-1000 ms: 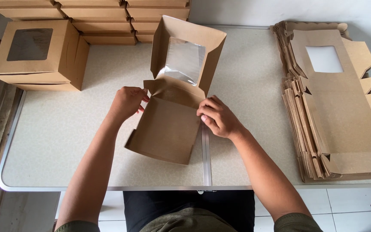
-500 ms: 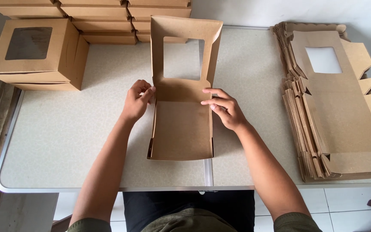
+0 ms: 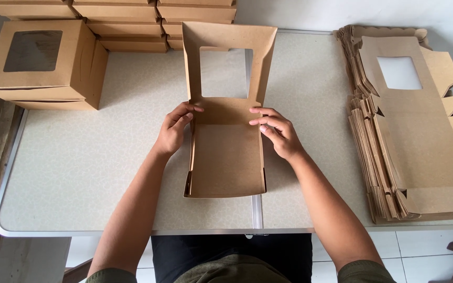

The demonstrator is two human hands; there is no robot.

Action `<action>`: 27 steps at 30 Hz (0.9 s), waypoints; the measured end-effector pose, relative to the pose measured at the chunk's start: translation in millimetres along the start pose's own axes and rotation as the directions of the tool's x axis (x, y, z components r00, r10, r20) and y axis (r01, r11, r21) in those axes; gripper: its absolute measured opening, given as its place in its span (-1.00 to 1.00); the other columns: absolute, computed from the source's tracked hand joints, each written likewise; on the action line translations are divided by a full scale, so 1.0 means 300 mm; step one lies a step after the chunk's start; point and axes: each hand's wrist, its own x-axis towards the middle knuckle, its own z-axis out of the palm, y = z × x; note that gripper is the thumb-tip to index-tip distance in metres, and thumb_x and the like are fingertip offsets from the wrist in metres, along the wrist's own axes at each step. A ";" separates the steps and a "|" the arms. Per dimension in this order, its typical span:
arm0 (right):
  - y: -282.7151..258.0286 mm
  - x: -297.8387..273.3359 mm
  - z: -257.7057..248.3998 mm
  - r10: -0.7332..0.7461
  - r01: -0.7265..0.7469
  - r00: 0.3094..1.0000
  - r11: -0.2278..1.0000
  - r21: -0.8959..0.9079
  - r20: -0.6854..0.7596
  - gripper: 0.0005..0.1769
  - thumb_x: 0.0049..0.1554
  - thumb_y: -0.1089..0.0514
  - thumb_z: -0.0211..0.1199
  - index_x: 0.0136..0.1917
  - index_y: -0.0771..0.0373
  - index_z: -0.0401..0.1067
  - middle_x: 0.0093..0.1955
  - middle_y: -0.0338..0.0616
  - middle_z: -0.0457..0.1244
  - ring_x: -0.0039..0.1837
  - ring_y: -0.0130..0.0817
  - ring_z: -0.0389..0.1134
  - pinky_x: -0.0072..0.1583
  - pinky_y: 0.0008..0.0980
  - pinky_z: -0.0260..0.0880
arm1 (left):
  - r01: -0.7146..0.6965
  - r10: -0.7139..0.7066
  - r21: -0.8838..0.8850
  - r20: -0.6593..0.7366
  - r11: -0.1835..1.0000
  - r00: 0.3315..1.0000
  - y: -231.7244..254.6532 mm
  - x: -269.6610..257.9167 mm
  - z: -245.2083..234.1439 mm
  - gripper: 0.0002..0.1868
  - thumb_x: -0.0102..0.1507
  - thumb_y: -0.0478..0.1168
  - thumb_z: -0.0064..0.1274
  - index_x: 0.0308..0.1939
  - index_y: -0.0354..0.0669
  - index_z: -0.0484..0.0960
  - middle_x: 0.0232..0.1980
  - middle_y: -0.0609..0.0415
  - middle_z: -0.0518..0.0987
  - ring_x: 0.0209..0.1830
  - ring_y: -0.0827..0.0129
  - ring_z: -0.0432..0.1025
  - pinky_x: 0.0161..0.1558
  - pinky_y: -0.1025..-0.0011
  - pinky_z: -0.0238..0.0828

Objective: Assembling a cardboard box with a clear window by folding and tucking pre-cut flaps.

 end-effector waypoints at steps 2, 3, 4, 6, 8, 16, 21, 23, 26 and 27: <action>0.010 -0.002 0.006 -0.001 0.001 1.000 1.000 0.007 0.007 -0.65 0.24 0.10 0.05 0.08 0.34 0.56 0.35 0.16 0.28 0.40 0.03 0.28 0.40 -0.03 0.18 | 0.017 -0.017 -0.021 0.003 1.000 1.000 0.032 -0.009 0.009 -0.63 0.36 -0.37 -0.24 0.15 -0.19 0.62 -0.10 0.07 0.50 -0.05 0.39 0.27 0.10 0.44 0.17; 0.015 -0.003 0.008 -0.002 0.002 1.000 1.000 0.013 0.013 -0.65 0.23 0.10 0.06 0.07 0.34 0.56 0.35 0.17 0.28 0.40 0.03 0.28 0.40 -0.02 0.18 | 0.035 -0.034 -0.042 0.007 0.999 0.999 0.048 -0.014 0.013 -0.59 0.35 -0.37 -0.25 0.21 -0.21 0.58 -0.10 0.11 0.48 -0.04 0.42 0.27 0.11 0.46 0.17; 0.013 -0.004 0.007 -0.001 0.001 1.000 1.000 0.013 0.014 -0.65 0.23 0.10 0.06 0.07 0.34 0.56 0.35 0.17 0.28 0.40 0.03 0.28 0.40 -0.02 0.18 | 0.035 -0.035 -0.042 0.006 0.998 0.999 0.042 -0.016 0.013 -0.59 0.35 -0.37 -0.25 0.21 -0.21 0.58 -0.10 0.11 0.48 -0.04 0.42 0.27 0.11 0.46 0.17; 0.008 -0.005 0.005 -0.004 0.003 1.000 1.000 0.027 0.023 -0.67 0.22 0.10 0.07 0.03 0.32 0.57 0.36 0.17 0.28 0.42 0.04 0.26 0.40 -0.01 0.17 | 0.022 -0.021 -0.070 0.019 0.997 1.000 0.030 -0.019 0.012 -0.54 0.37 -0.34 -0.24 0.36 -0.21 0.45 0.27 0.00 0.48 0.29 0.29 0.24 0.29 0.29 0.12; 0.007 -0.004 0.001 -0.006 0.006 1.000 0.999 0.031 0.005 -0.68 0.21 0.10 0.08 0.03 0.32 0.57 0.35 0.16 0.28 0.43 0.01 0.26 0.41 -0.03 0.17 | 0.034 -0.033 -0.155 0.013 0.987 0.999 0.035 -0.016 0.022 -0.51 0.37 -0.37 -0.29 0.40 -0.22 0.39 0.25 0.00 0.43 0.24 0.32 0.29 0.30 0.26 0.21; 0.014 -0.016 0.008 0.044 -0.037 0.998 0.993 0.110 -0.055 -0.72 0.22 0.16 0.15 0.07 0.38 0.53 0.30 0.18 0.29 0.40 -0.05 0.28 0.40 -0.11 0.21 | 0.107 -0.146 -0.338 -0.093 0.935 0.985 -0.001 -0.019 0.022 -0.44 0.34 -0.33 -0.36 0.44 -0.20 0.33 0.19 0.09 0.35 0.13 0.33 0.31 0.19 0.33 0.35; 0.006 -0.008 0.013 0.038 -0.034 0.999 0.995 0.095 -0.038 -0.74 0.26 0.19 0.11 0.07 0.39 0.52 0.23 0.19 0.32 0.33 -0.06 0.31 0.37 -0.05 0.24 | 0.115 -0.171 -0.358 -0.127 0.927 0.977 -0.047 -0.019 0.022 -0.44 0.34 -0.31 -0.39 0.44 -0.24 0.32 0.13 0.08 0.31 0.13 0.27 0.32 0.19 0.30 0.37; 0.003 -0.004 0.015 0.017 -0.014 0.999 0.995 0.099 -0.029 -0.72 0.26 0.20 0.11 0.10 0.41 0.52 0.23 0.20 0.32 0.35 -0.05 0.31 0.38 -0.05 0.22 | 0.096 -0.146 -0.359 -0.114 0.928 0.983 -0.059 -0.023 0.021 -0.43 0.34 -0.29 -0.38 0.46 -0.25 0.31 0.15 0.07 0.30 0.17 0.27 0.29 0.23 0.28 0.35; -0.007 0.001 0.021 -0.008 0.010 1.000 0.997 0.081 -0.026 -0.70 0.25 0.22 0.11 0.14 0.43 0.53 0.22 0.21 0.33 0.35 -0.03 0.31 0.39 -0.04 0.21 | 0.064 -0.100 -0.353 -0.087 0.933 0.991 -0.050 -0.018 0.023 -0.42 0.36 -0.23 -0.35 0.49 -0.24 0.25 0.24 0.02 0.31 0.25 0.25 0.28 0.28 0.22 0.32; -0.011 0.003 0.025 -0.014 0.016 0.999 0.998 0.059 -0.030 -0.71 0.25 0.24 0.12 0.15 0.44 0.53 0.21 0.21 0.33 0.33 -0.03 0.32 0.38 -0.04 0.22 | 0.049 -0.079 -0.345 -0.072 0.937 0.994 -0.043 -0.015 0.024 -0.41 0.39 -0.18 -0.34 0.51 -0.24 0.22 0.30 -0.02 0.33 0.30 0.23 0.29 0.30 0.18 0.31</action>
